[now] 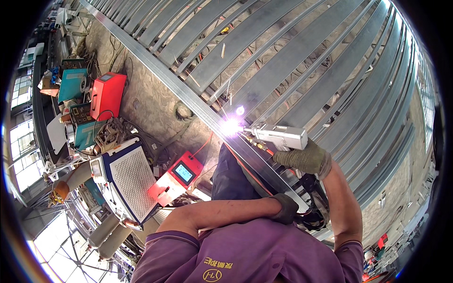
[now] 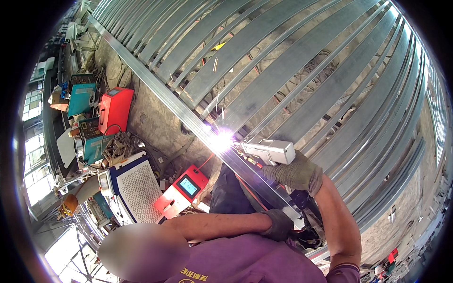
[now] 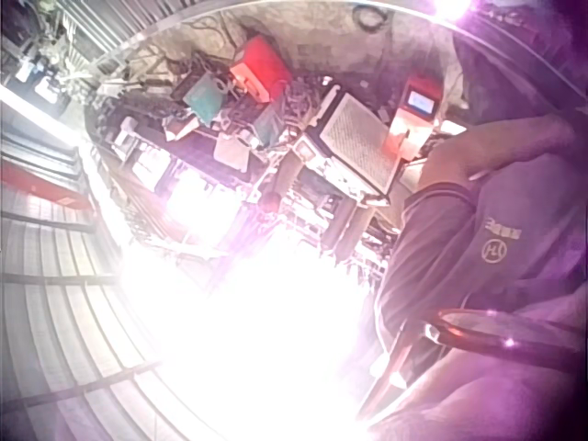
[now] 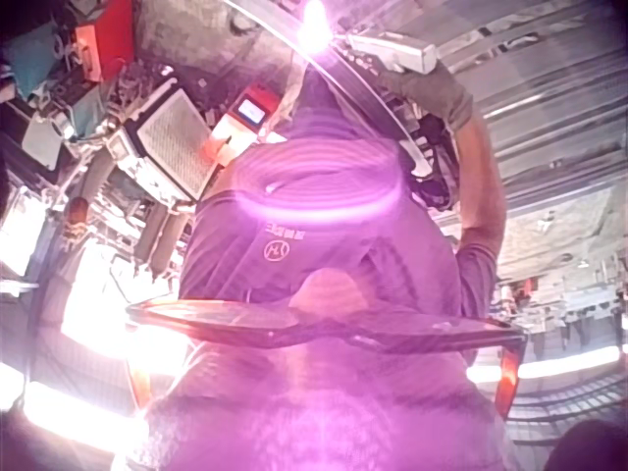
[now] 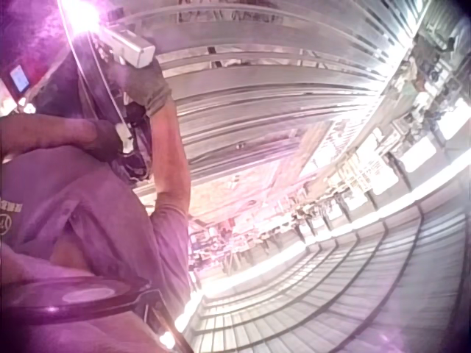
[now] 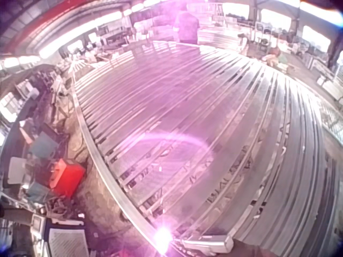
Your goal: The person welds a metal grate using a handheld welding torch, moving steadily along the seam while sparks and bright light are visible. The person holds the grate with one hand and operates the torch with the other throughout the clip.
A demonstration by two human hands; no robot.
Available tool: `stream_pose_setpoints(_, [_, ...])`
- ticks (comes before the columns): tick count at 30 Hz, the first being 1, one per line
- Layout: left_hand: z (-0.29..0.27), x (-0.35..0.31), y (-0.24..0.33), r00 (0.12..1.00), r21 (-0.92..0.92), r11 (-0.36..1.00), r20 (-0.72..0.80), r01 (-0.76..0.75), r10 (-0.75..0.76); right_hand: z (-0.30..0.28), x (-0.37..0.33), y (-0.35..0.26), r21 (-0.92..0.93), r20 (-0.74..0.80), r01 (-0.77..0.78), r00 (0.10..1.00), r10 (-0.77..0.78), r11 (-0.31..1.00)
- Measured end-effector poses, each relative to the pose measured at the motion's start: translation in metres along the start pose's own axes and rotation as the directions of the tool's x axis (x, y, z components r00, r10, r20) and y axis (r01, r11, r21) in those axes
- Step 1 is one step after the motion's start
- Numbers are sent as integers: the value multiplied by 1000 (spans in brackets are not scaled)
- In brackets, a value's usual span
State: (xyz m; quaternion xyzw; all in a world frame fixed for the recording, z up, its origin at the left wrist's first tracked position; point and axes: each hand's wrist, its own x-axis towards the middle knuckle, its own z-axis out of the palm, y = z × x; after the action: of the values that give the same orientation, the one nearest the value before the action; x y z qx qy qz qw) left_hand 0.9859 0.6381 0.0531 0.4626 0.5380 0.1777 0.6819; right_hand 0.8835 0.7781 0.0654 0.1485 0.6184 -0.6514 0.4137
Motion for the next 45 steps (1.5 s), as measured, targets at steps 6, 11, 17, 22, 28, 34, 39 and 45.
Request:
stream_pose_setpoints(6, [2,2,-2,1000,-7,1000,-3,-8,8,0,-1,2,72,8,-27,1000,27,997])
stream_pose_setpoints(11, [2,3,-1,1000,-11,1000,0,-1,1,1,-3,-3,43,-5,-47,999,48,998])
stream_pose_setpoints(17, [-2,-1,1,1000,-19,1000,-2,1,-1,-1,-3,-2,17,28,8,1000,-9,1000])
stream_pose_setpoints(22, [1,1,1,1000,-11,1000,-12,-4,4,-2,-1,14,33,21,69,997,-69,997])
stream_pose_setpoints(28, [-1,2,1,1000,-16,1000,5,-8,8,-2,-3,4,-6,36,-22,999,23,1000])
stream_pose_setpoints(34, [1,4,0,1000,-8,1000,19,-5,5,1,-3,14,34,-17,89,996,-89,995])
stream_pose_setpoints(39, [6,9,-2,999,26,999,21,-33,33,1,-8,5,-25,-2,-90,996,90,996])
stream_pose_setpoints(45, [7,8,-3,999,52,998,38,-37,35,1,-44,-28,107,-135,-67,988,81,992])
